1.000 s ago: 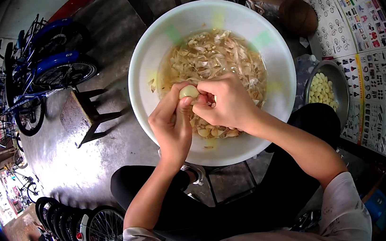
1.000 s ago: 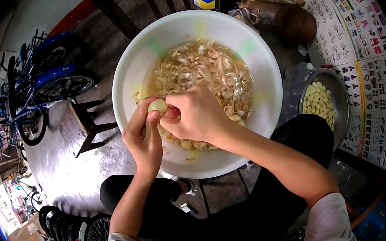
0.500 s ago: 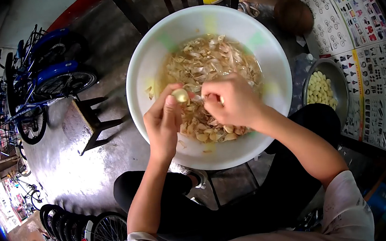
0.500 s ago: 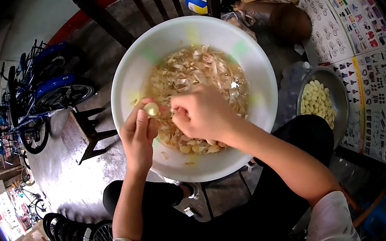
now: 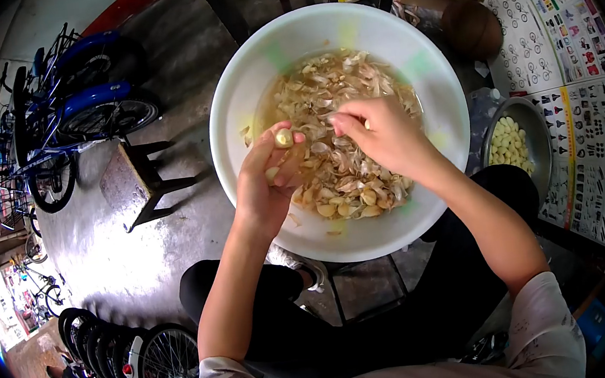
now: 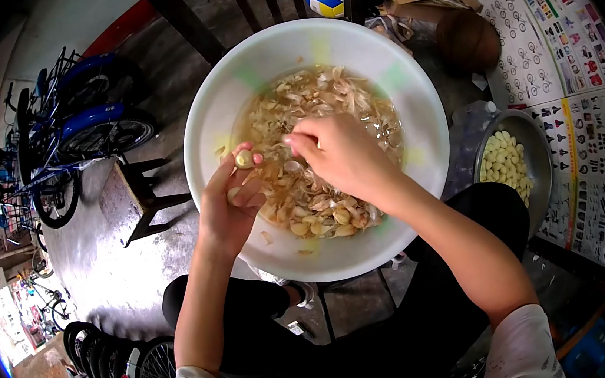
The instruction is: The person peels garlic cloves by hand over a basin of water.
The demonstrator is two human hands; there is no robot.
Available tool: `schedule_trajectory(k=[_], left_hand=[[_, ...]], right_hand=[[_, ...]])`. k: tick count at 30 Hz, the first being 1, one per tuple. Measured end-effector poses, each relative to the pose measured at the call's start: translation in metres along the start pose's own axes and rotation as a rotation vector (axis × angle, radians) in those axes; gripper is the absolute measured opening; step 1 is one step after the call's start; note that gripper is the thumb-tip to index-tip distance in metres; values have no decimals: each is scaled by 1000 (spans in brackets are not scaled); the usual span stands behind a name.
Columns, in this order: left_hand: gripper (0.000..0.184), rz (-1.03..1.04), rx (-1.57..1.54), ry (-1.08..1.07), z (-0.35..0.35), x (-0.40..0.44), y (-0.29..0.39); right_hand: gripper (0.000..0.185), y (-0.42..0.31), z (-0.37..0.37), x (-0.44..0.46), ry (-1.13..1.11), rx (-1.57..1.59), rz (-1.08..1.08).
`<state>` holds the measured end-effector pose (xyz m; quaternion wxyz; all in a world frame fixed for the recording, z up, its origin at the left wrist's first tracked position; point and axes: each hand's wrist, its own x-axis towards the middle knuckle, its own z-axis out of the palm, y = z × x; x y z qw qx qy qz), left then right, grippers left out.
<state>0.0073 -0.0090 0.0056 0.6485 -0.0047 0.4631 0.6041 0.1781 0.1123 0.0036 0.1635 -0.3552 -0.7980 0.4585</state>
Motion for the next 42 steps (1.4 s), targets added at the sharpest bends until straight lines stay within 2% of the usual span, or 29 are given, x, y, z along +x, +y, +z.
schedule_trajectory(k=[1, 2, 4, 5, 7, 8, 17, 21, 23, 28, 31, 32, 33, 35, 37, 40, 42], left_hand=[[28, 14, 35, 16, 3, 0, -1], [30, 28, 71, 32, 4, -1, -2], [33, 35, 94, 8, 0, 1, -7], [35, 43, 118, -15, -3, 1, -9], [32, 31, 116, -30, -2, 1, -14], [29, 20, 114, -47, -1, 0, -17], [19, 56, 204, 13, 15, -8, -25], [20, 84, 254, -58, 0, -6, -34], [23, 112, 371, 89, 7, -11, -35], [26, 150, 358, 38, -5, -7, -41], [28, 142, 306, -52, -5, -9, -40], [28, 111, 224, -46, 1, -10, -35], [29, 86, 143, -43, 5, -8, -30], [35, 72, 113, -101, 2, -9, -25], [34, 44, 72, -131, 4, -9, -21], [36, 54, 114, -44, 11, -10, -22], [38, 61, 119, -50, 8, -8, -24]], right_hand=[[14, -3, 1, -2, -102, 27, 122], [14, -6, 5, -4, -102, 26, 123], [11, -11, 15, -8, 32, 232, -55], [11, -13, 19, -7, 33, 233, -54], [9, -16, 24, -7, 243, 156, -316], [12, -12, 25, -6, 227, 143, -347], [10, -6, 23, -6, 138, 96, -333], [10, 0, 33, -11, 97, 109, -350], [10, 5, 37, -14, 1, 63, -315], [7, -1, 36, -20, -102, -85, -288], [12, 2, 37, -18, -63, -47, -291], [7, 5, 36, -14, 93, 71, -437], [7, 1, 29, -11, 96, 70, -443], [6, -9, 11, -12, 62, 394, -267], [7, -3, 10, -10, 95, 428, -192], [11, -1, 7, -7, 197, 159, -327], [12, -5, 7, -9, 155, 116, -333]])
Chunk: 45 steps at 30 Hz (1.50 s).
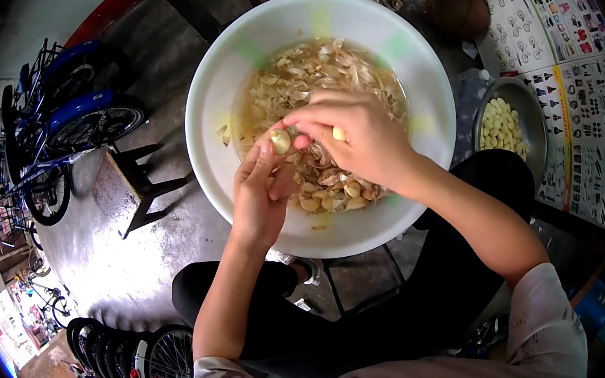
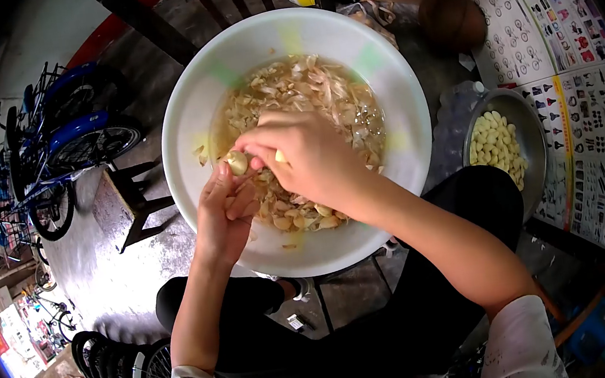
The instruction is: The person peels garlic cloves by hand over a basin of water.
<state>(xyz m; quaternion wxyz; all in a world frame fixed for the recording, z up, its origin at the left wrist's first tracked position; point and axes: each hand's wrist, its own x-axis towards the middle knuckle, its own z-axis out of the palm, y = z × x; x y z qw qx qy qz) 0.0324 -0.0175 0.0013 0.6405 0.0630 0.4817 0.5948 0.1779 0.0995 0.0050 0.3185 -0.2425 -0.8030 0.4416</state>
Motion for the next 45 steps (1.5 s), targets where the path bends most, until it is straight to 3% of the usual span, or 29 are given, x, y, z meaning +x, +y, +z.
schedule_trajectory(k=[3, 5, 6, 9, 11, 12, 15, 17, 20, 33, 38, 45], left_hand=[[40, 42, 107, -35, -6, 1, -4], [41, 72, 208, -63, -7, 0, -6], [32, 103, 322, -40, -5, -2, -6], [32, 143, 471, -14, 2, -7, -3], [34, 154, 506, -14, 3, -6, -2], [35, 136, 440, -49, 2, -3, -2], [36, 79, 303, -101, -2, 0, 0], [37, 42, 233, -115, -5, 2, 2], [37, -33, 110, -150, -9, 1, 0], [37, -124, 54, -179, -10, -3, 3], [37, -153, 65, -164, -8, -5, 4], [34, -181, 77, -151, 1, -7, 5]], right_hand=[[16, -6, 3, -1, -86, -45, 22], [13, 4, 10, -3, 45, -57, -125], [13, 3, 8, -4, 47, -58, -122], [11, -8, 0, -3, -18, 46, 14], [11, -18, -4, 0, -68, 215, 379], [11, -14, -4, -1, -64, 211, 378], [12, -4, -2, 0, 2, 150, 218], [13, -4, -2, 2, 67, 10, -119], [11, 1, 1, 0, 15, -5, -182], [6, -2, -5, 3, -77, 53, -129], [7, -3, -3, 1, -117, 81, 39], [6, -3, -13, 5, -151, 132, -82]])
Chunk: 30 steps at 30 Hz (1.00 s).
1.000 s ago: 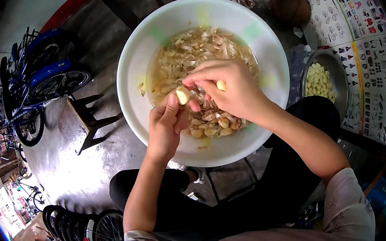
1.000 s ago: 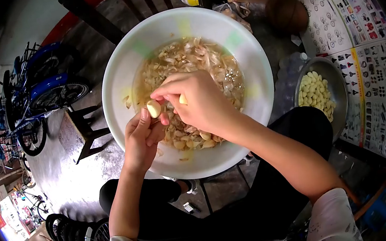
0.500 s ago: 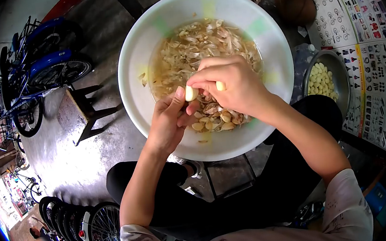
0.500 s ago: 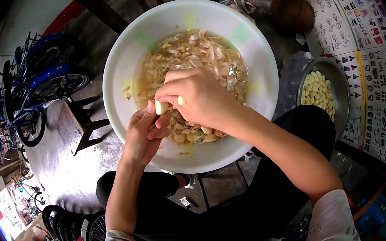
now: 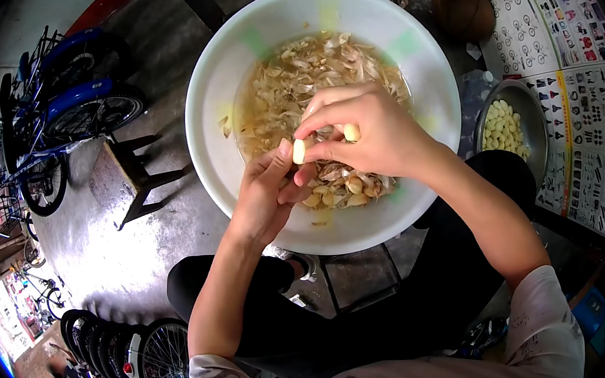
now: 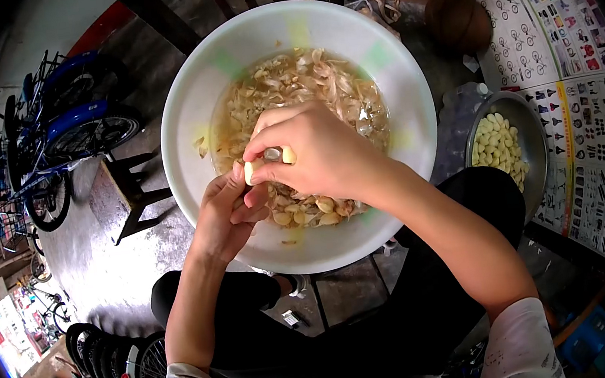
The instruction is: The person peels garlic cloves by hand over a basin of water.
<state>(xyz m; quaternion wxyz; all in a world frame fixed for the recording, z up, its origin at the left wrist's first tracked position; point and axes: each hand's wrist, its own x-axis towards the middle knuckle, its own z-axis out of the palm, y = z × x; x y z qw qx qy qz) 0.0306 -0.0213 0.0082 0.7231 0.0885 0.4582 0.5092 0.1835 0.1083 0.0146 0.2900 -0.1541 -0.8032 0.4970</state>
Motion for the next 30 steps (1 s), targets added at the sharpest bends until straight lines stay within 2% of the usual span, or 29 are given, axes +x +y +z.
schedule_trajectory(k=[2, 6, 9, 11, 12, 14, 15, 16, 18, 19, 21, 23, 24, 26, 27, 29, 30], left_hand=[[34, 2, -10, 7, -3, 1, -1], [39, 19, 21, -18, -4, 3, -1], [39, 22, 36, 10, 3, 3, 5], [38, 35, 29, 38, 1, 5, 6], [34, 98, 74, 60, -3, 9, 7], [31, 161, 121, 85, -11, 16, 10], [29, 208, 229, 192, -14, 21, 12], [26, 255, 338, 298, -18, 26, 14], [25, 269, 358, 270, -29, 39, 19], [24, 271, 398, 305, -33, 47, 21], [23, 270, 435, 344, -39, 58, 24], [21, 321, 731, 360, -45, 66, 27], [21, 319, 726, 361, -50, 69, 24], [22, 375, 1233, 412, -57, 73, 19], [22, 374, 1232, 413, -52, 71, 21], [28, 136, 1310, 370, -39, 66, 26], [28, 139, 1306, 369, -46, 70, 22]], right_hand=[[4, -6, -2, 0, -45, -85, 70], [8, 5, 5, -4, -63, -173, 79], [13, 16, 4, -2, 57, -188, -44], [25, 12, -6, 2, 271, -127, 186], [25, 14, -11, 3, 266, -125, 186], [25, 21, -23, 6, 232, -230, 281], [13, 28, -25, 7, 149, -206, 345], [13, 33, -24, 8, 151, -206, 345], [21, 37, -20, 15, -195, -474, 669], [34, 41, -18, 16, -251, -526, 665], [32, 55, -6, 13, -240, -508, 696], [27, 72, 5, 9, -229, -447, 781], [27, 87, 9, 2, -234, -448, 782], [22, 113, 13, -13, -210, -424, 498], [22, 109, 12, -10, -212, -424, 498], [18, 92, 9, 4, -280, 568, 984], [18, 86, 9, 7, -281, 564, 984]])
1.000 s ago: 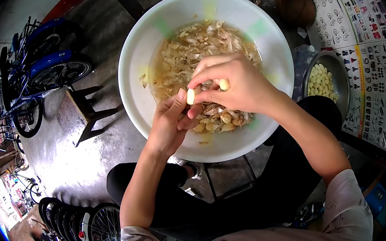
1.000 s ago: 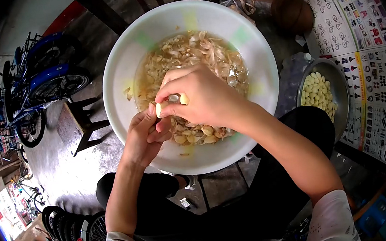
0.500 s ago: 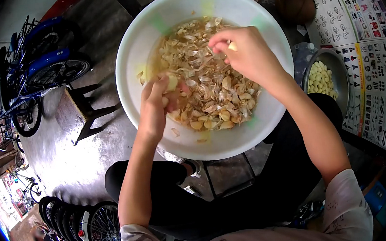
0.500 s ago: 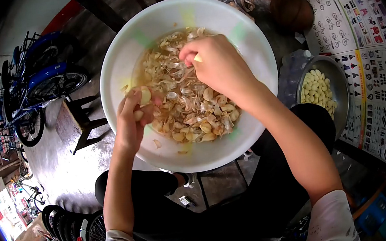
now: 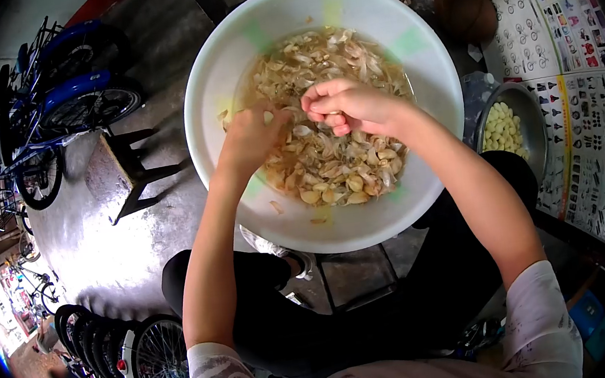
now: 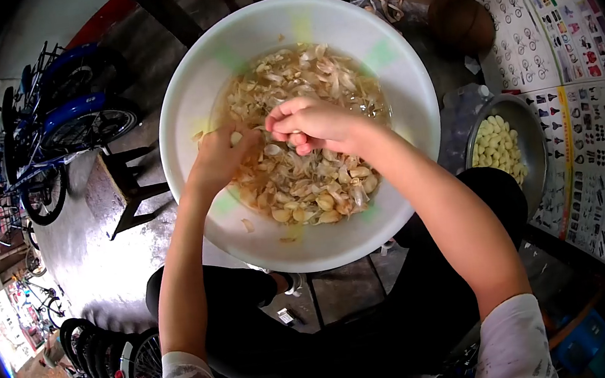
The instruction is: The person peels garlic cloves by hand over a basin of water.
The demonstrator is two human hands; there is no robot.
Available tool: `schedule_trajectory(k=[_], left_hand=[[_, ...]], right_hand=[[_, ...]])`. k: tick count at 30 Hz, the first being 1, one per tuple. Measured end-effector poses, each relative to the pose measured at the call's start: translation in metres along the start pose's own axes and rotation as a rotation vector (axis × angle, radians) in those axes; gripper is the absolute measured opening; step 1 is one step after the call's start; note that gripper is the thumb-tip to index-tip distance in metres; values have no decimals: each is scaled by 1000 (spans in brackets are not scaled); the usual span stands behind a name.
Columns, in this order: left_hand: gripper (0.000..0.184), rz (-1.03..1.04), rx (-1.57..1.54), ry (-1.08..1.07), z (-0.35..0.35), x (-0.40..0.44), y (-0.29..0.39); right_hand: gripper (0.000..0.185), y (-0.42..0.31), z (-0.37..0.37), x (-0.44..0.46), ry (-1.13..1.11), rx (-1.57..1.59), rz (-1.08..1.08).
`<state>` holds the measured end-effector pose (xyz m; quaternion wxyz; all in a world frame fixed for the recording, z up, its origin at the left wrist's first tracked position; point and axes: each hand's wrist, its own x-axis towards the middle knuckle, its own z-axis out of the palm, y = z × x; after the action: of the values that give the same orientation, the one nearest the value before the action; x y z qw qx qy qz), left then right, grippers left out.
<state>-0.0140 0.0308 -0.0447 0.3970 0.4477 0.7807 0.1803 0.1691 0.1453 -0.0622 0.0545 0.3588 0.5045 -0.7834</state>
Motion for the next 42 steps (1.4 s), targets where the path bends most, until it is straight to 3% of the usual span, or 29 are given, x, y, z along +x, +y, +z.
schedule_trajectory(k=[2, 3, 5, 6, 8, 9, 11, 14, 15, 16, 18, 19, 20, 22, 23, 27, 30, 32, 33, 35, 39, 42], left_hand=[[24, 92, 94, -19, 8, 10, -21], [24, 91, 93, -11, 6, 9, -17], [21, 341, 146, 311, 8, 3, -3], [21, 346, 145, 315, 9, -2, 8], [18, 609, -49, 398, 11, -16, 29], [18, 613, -49, 403, 15, -20, 34], [23, 821, -10, 320, 19, -25, 40], [29, 867, -131, 196, 5, -26, 41], [33, 915, -176, 176, 0, -24, 39], [33, 915, -177, 176, -4, -22, 38], [37, 852, -162, 455, -13, -17, 38], [44, 699, -224, 453, -16, -11, 33], [44, 702, -220, 452, -16, -5, 22], [53, 511, 216, 467, -10, 11, 2], [63, 353, 221, 396, 2, 13, -4], [68, 441, 349, 297, 21, 35, -15], [70, 407, 370, 261, 15, 60, -19], [53, 267, 158, 133, 8, 73, -28], [53, 274, 161, 128, 3, 71, -26], [33, 392, 211, 255, -2, 64, -26], [23, 232, 144, 182, -10, 49, 0], [25, 281, 201, 349, -8, 43, 8]], right_hand=[[15, -7, 9, -6, -118, 363, -16], [15, -9, 13, -8, -81, 340, -23], [16, -5, 23, -2, 30, 419, 9], [17, -3, 29, 1, 150, 504, 42], [28, 8, 45, 3, 138, 635, 47], [32, 3, 54, -5, 133, 752, 14], [39, -14, 69, -20, 138, 995, -38], [43, -20, 63, -26, 119, 1037, -150], [36, -19, 55, -25, 51, 1071, -226], [36, -20, 50, -24, 51, 1071, -226], [27, -29, 40, -22, 217, 1026, -257], [25, -28, 30, -22, 151, 1048, -320], [25, -30, 22, -25, 149, 1050, -324], [25, -43, 8, -33, 217, 1187, -350], [24, -46, -2, -36, 222, 1270, -369], [21, -57, -22, -47, 164, 1271, -489], [21, -62, -20, -52, 134, 1241, -462], [20, -64, -18, -53, 166, 1240, -448], [20, -63, -18, -53, 169, 1196, -445], [19, -63, -20, -55, 174, 1149, -429], [19, -68, -23, -60, 200, 1155, -438], [19, -68, -26, -61, 213, 1150, -465]])
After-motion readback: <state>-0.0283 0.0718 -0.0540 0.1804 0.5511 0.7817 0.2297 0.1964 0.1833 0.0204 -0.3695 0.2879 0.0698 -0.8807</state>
